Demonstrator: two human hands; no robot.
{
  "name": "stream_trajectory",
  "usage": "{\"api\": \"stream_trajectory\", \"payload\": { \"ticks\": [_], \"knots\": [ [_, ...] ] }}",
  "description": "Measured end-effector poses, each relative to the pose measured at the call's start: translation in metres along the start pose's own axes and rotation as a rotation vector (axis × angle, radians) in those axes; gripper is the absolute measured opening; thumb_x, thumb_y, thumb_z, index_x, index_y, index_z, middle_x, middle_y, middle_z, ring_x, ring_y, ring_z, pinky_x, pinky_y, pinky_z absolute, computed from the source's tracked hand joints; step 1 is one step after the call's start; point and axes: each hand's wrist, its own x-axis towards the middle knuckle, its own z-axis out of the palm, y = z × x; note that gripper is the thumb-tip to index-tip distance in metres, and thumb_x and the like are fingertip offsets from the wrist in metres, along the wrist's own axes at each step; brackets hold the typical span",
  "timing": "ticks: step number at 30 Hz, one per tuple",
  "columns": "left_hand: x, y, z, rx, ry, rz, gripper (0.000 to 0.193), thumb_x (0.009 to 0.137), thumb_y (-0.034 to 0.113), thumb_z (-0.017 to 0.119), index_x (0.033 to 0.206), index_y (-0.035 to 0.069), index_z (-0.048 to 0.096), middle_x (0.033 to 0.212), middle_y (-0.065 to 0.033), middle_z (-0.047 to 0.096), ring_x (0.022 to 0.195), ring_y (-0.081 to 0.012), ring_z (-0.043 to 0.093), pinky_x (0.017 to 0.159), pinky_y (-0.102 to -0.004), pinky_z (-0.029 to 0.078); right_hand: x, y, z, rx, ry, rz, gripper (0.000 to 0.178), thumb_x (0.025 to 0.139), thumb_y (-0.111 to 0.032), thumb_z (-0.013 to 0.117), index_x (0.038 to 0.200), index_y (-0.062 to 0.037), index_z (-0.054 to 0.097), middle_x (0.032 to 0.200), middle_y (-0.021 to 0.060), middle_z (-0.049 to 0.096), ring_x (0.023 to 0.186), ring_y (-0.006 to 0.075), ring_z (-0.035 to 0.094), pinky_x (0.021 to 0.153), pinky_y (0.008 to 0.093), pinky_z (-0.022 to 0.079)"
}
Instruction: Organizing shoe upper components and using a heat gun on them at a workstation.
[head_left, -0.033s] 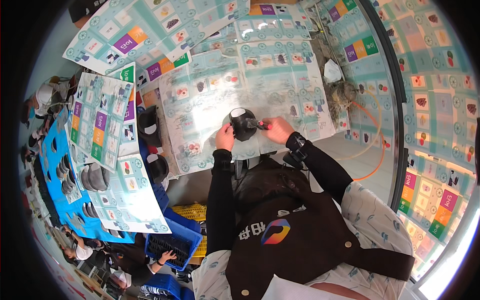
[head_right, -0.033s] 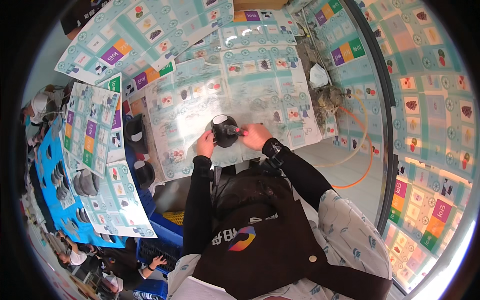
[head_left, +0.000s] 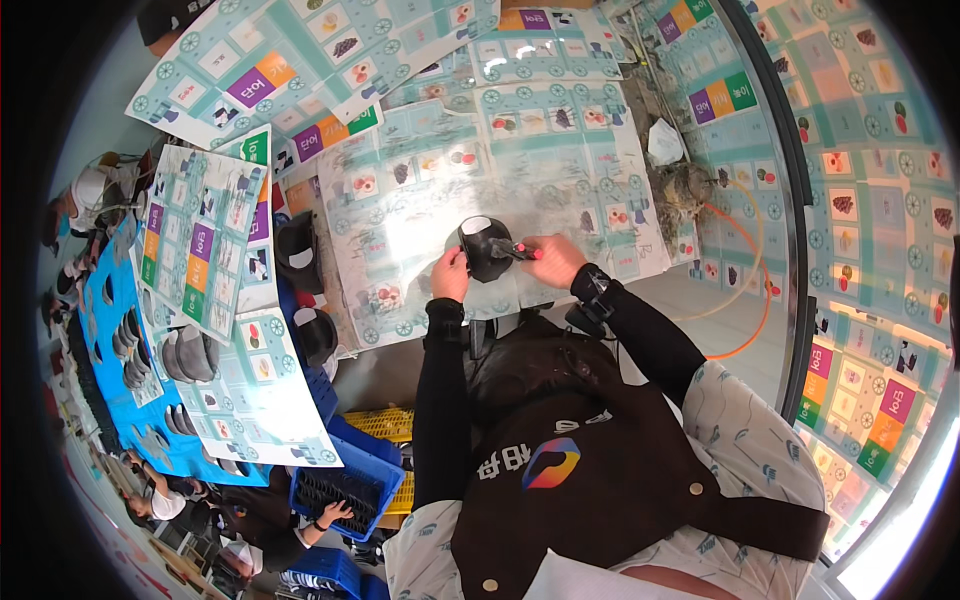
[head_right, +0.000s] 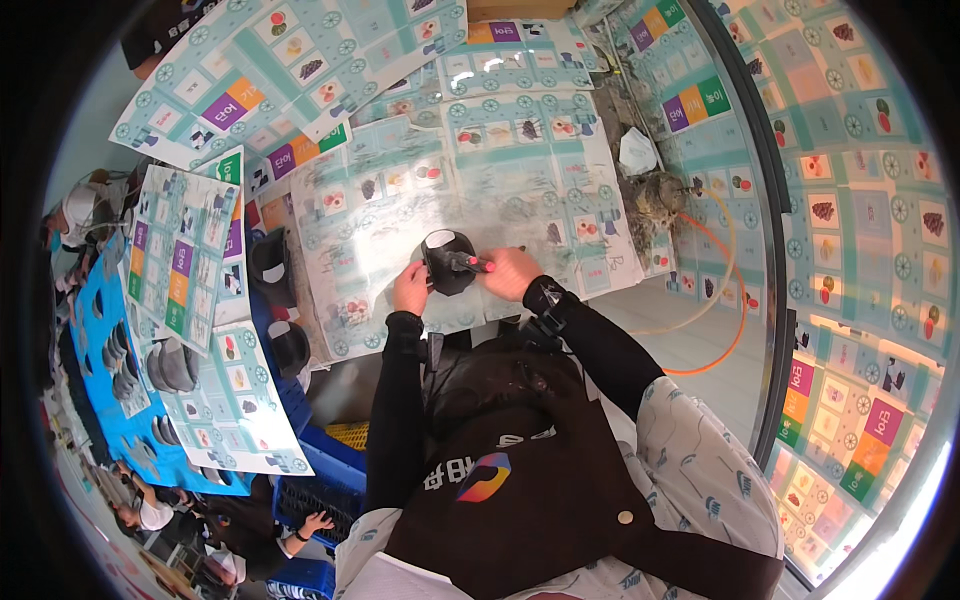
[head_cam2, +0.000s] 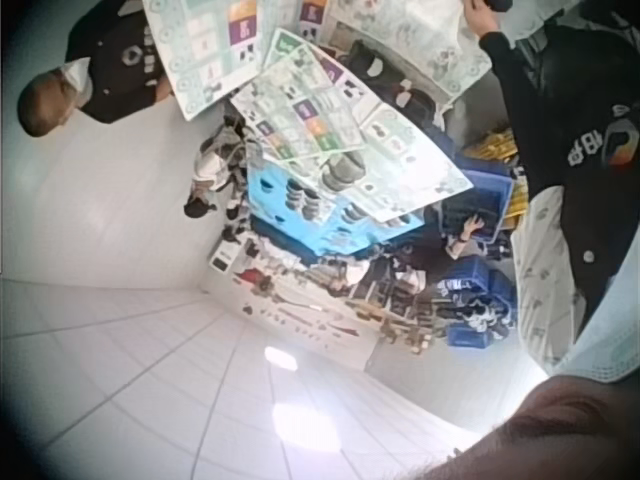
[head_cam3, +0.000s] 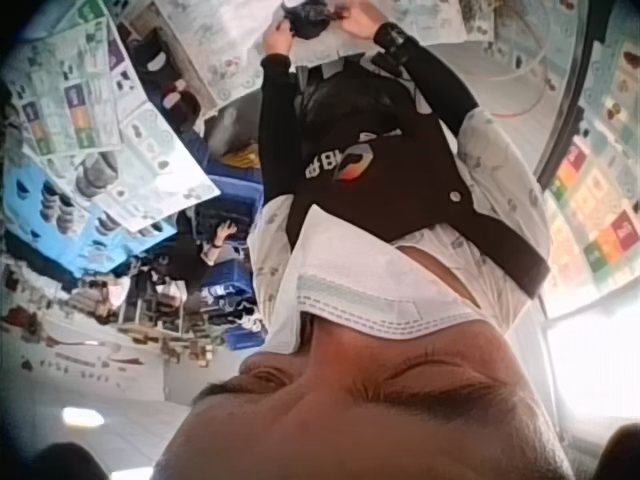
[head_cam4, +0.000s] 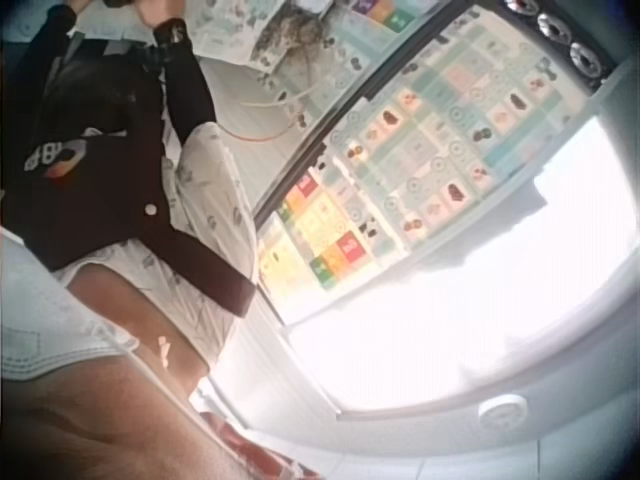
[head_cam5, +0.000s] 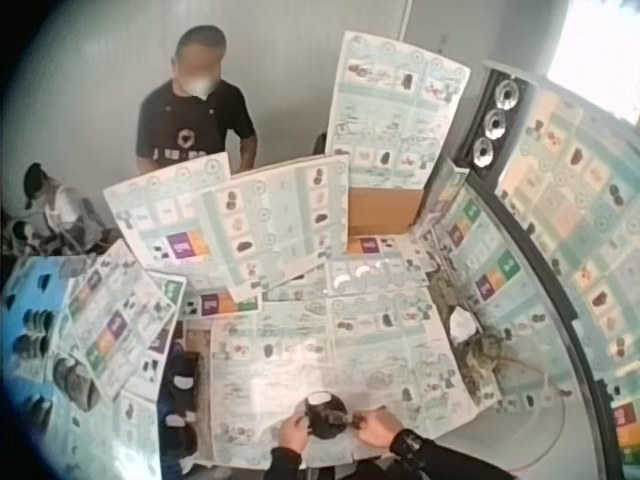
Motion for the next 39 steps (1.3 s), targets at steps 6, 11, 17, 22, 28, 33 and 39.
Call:
{"api": "stream_trajectory", "payload": {
  "ticks": [6,11,17,22,28,33,39],
  "knots": [
    [-0.003,0.01,0.005,-0.022,-0.054,-0.007,0.031,0.098,0.019,0.055,0.121,-0.001,0.062,0.101,-0.0096,0.069,0.087,-0.0184,0.068,0.072,-0.0305,0.055,0.01,0.008,-0.008,-0.012,0.102,-0.023,0.031,0.08,-0.031,0.064,0.1,-0.0075,0.069,0.09,0.0212,0.068,0.089,0.0417,0.064,0.079,0.0468,0.052],
    [-0.002,0.008,0.004,0.039,0.006,-0.002,0.03,0.097,0.018,0.058,0.119,-0.001,0.064,0.098,-0.0084,0.07,0.083,-0.0163,0.068,0.071,-0.0294,0.054,0.003,0.009,-0.007,0.053,-0.05,0.022,0.031,0.08,-0.03,0.064,0.101,-0.0076,0.07,0.09,0.0209,0.068,0.089,0.0416,0.064,0.08,0.0464,0.052],
    [0.0,0.008,0.005,0.026,-0.021,0.013,0.032,0.096,0.019,0.06,0.12,-0.002,0.062,0.099,-0.0098,0.07,0.082,-0.0168,0.068,0.069,-0.0291,0.055,0.008,0.014,-0.02,-0.037,0.058,-0.05,0.027,0.082,-0.025,0.059,0.099,-0.0068,0.069,0.093,0.0215,0.068,0.093,0.0418,0.063,0.081,0.0476,0.051],
    [-0.003,0.014,0.009,0.072,-0.013,-0.003,0.033,0.098,0.018,0.059,0.123,-0.003,0.059,0.102,-0.0109,0.069,0.086,-0.0185,0.068,0.071,-0.0308,0.056,-0.006,0.012,-0.026,-0.113,-0.121,0.048,0.026,0.08,-0.024,0.06,0.095,-0.0037,0.066,0.086,0.0238,0.065,0.087,0.0448,0.06,0.074,0.0483,0.048],
    [-0.004,0.02,0.008,0.022,-0.035,-0.032,0.034,0.098,0.018,0.059,0.123,-0.004,0.058,0.105,-0.0118,0.068,0.087,-0.0191,0.068,0.07,-0.0305,0.056,-0.01,0.02,-0.026,0.013,0.017,0.043,0.03,0.081,-0.027,0.054,0.096,-0.0029,0.066,0.092,0.0243,0.067,0.092,0.0449,0.061,0.08,0.0517,0.048],
    [-0.006,0.023,0.006,0.034,-0.028,-0.033,0.035,0.098,0.019,0.059,0.124,-0.003,0.058,0.105,-0.0112,0.068,0.084,-0.0181,0.068,0.07,-0.03,0.056,-0.017,0.02,-0.015,-0.056,-0.163,0.037,0.027,0.081,-0.026,0.057,0.096,-0.0049,0.066,0.092,0.022,0.067,0.091,0.0438,0.062,0.079,0.0501,0.049],
    [-0.004,0.019,0.0,-0.007,-0.012,-0.095,0.037,0.096,0.022,0.061,0.125,-0.002,0.059,0.105,-0.0098,0.068,0.081,-0.0164,0.067,0.07,-0.0296,0.055,-0.013,0.009,-0.015,0.003,-0.192,-0.007,0.028,0.081,-0.026,0.06,0.098,-0.0049,0.066,0.09,0.0218,0.067,0.088,0.0425,0.062,0.077,0.0479,0.049]
  ]
}}
